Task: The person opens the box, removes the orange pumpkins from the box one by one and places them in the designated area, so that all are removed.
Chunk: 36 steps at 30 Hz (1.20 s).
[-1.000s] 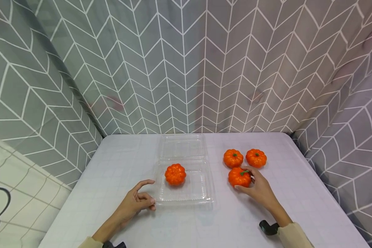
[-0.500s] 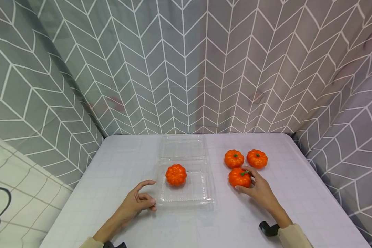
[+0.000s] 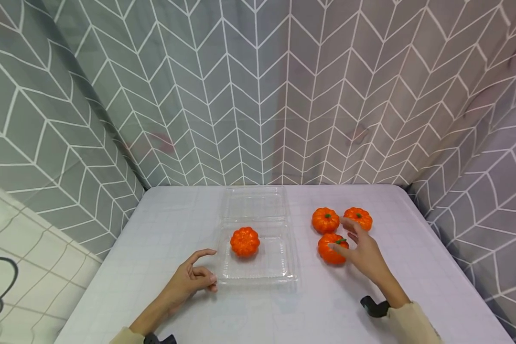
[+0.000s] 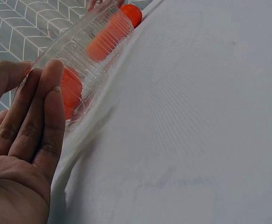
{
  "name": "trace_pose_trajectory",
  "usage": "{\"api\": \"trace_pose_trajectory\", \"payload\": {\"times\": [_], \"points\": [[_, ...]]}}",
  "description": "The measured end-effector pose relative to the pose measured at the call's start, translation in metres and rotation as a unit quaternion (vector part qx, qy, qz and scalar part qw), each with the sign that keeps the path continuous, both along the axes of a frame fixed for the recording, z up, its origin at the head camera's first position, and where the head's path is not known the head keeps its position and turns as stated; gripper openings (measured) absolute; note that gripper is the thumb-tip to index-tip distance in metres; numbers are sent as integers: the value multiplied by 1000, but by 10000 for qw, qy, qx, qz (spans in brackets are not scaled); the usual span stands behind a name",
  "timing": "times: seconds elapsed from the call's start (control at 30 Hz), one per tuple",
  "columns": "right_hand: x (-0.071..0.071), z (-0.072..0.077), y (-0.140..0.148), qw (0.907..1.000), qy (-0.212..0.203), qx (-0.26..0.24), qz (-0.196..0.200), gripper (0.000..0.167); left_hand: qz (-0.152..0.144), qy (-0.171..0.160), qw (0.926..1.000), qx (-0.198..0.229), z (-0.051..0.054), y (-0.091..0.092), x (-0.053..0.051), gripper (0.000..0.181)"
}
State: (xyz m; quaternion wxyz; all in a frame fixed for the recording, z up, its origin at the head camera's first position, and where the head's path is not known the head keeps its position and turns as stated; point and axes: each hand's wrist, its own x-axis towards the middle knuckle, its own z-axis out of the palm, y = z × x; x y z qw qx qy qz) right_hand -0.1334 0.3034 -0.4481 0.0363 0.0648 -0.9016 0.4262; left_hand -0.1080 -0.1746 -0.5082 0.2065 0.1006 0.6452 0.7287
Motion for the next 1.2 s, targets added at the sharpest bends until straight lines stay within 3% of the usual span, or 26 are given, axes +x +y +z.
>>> {"api": "trace_pose_trajectory", "payload": {"times": [0.27, 0.53, 1.2], "points": [[-5, 19, -8, 9996, 262, -52, 131, 77, 13, -40, 9999, -125, 0, -1, -2, 79], [-17, 24, -26, 9963, 632, -380, 440, 68, -39, 56, 9999, -105, 3, 0, -1, 79], [-42, 36, -85, 9846, 697, -820, 1379, 59, -59, 83, 9999, -108, 1, 0, -1, 81]]}}
